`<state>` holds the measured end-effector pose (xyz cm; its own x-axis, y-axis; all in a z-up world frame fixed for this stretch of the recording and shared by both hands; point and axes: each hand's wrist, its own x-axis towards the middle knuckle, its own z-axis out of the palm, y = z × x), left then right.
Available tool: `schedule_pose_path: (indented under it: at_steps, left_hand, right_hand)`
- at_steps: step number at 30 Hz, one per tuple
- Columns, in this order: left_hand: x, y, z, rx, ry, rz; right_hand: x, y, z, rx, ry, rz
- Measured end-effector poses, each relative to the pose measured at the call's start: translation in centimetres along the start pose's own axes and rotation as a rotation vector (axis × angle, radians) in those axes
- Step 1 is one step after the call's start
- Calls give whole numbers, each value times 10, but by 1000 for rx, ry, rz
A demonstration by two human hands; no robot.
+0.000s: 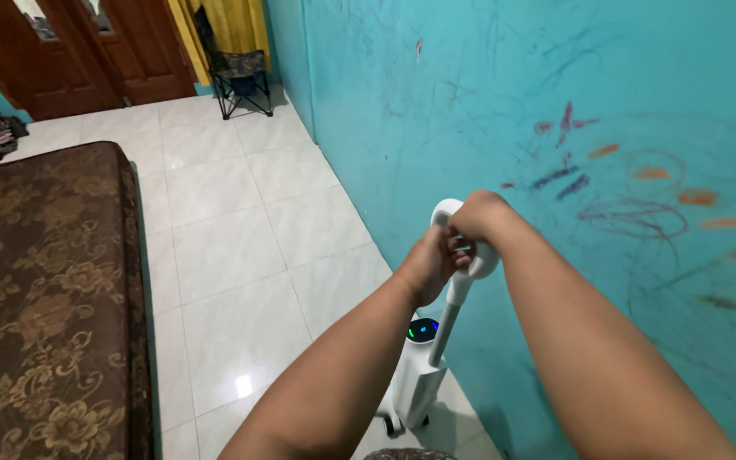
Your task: Clean the floor using a vacuum mop.
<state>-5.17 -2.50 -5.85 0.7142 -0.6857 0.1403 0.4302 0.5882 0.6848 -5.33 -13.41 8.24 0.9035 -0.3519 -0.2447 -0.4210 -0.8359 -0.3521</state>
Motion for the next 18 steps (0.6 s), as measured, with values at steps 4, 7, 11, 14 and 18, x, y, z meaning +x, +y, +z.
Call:
schedule_pose_path:
  at_steps: [4, 7, 11, 14, 18]
  left_hand:
    - [-54, 40, 87, 24, 302, -223]
    - [-60, 10, 77, 75, 199, -186]
    - [-89, 3, 114, 197, 245, -300]
    - [-116, -13, 148, 155, 264, -329]
    - [-146, -72, 162, 161, 154, -274]
  right_hand:
    - [-32, 24, 9, -34, 42, -57]
    - [-89, 30, 9, 10, 39, -50]
    - [-152, 50, 22, 65, 65, -79]
    - [-191, 74, 27, 103, 108, -155]
    - [-243, 117, 36, 159, 60, -76]
